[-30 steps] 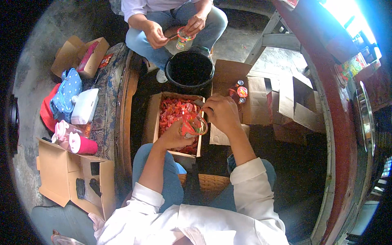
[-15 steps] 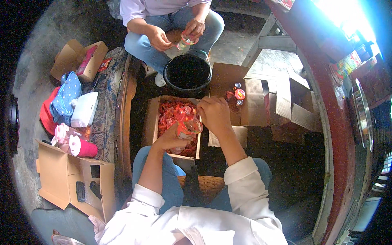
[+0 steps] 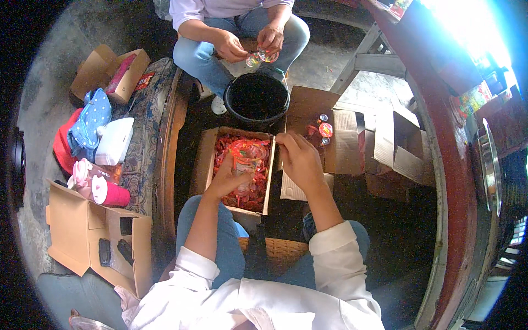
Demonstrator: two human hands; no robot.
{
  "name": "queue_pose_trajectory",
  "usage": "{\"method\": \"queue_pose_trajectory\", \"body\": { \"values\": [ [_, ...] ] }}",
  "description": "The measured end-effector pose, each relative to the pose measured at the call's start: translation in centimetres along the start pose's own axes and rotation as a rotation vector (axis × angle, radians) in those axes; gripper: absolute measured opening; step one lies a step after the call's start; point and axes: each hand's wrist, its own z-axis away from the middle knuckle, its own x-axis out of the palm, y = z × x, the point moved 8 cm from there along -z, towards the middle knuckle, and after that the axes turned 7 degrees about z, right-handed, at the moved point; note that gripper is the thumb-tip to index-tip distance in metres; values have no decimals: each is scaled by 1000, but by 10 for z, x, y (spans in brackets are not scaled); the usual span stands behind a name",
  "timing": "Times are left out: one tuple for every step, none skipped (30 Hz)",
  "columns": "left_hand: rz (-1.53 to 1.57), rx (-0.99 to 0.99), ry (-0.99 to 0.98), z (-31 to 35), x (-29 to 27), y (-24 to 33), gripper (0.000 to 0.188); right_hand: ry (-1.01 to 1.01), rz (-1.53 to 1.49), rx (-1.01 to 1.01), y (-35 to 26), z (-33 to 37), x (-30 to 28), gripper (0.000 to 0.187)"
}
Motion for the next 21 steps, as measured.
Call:
{"method": "queue_pose_trajectory", "body": {
  "values": [
    [9, 29, -6, -1, 2, 3, 67, 34, -8, -14, -3, 1, -4, 20],
    [17, 58, -12, -1, 4, 6, 67, 67, -37, 27, 1, 2, -7, 18],
    [26, 88, -19, -2, 6, 9, 66, 100, -65, 67, 5, 4, -9, 17],
    [-40, 142, 13, -2, 4, 13, 65, 135, -95, 104, 9, 5, -11, 16],
    [-107, 196, 46, 0, 3, 16, 64, 130, -64, 98, 10, 5, -11, 14],
    [-173, 249, 79, 1, 2, 18, 64, 126, -33, 92, 11, 5, -11, 13],
    [-114, 239, 63, 0, 3, 15, 64, 125, -1, 84, 13, 5, -10, 12],
    [-55, 228, 47, -2, 4, 12, 63, 110, -33, 122, 18, 5, -7, 10],
    [4, 217, 31, -3, 4, 9, 63, 95, -64, 161, 22, 5, -3, 9],
    [-71, 242, 29, -3, 5, 14, 63, 80, -99, 199, 24, 4, 1, 8],
    [-146, 266, 27, -2, 5, 20, 63, 30, -71, 197, 21, 3, 6, 8],
    [-222, 290, 26, -1, 5, 26, 63, -20, -44, 194, 16, 1, 12, 10],
    [-213, 280, 36, 2, 7, 32, 63, -71, -14, 193, 12, 0, 16, 13],
    [-204, 301, 21, 1, 8, 31, 63, -84, 23, 182, 8, -1, 17, 15],
    [-195, 322, 6, 0, 9, 29, 63, -96, 60, 172, 5, -2, 18, 17],
    [-190, 339, -8, 0, 9, 30, 62, -108, 92, 163, 1, -3, 21, 19],
    [-237, 349, 11, 2, 8, 31, 64, -105, 87, 165, -4, -5, 21, 17],
    [-334, 387, 28, 3, 6, 34, 66, -92, 87, 170, -3, -5, 24, 16],
    [-430, 430, 42, 3, 6, 38, 68, -74, 91, 173, 0, -5, 25, 15],
    [-525, 473, 58, 3, 6, 41, 70, -56, 95, 176, 1, -6, 26, 15],
    [-495, 467, 81, 2, 6, 41, 69, -46, 113, 178, 1, -8, 26, 14]
  ]
}}
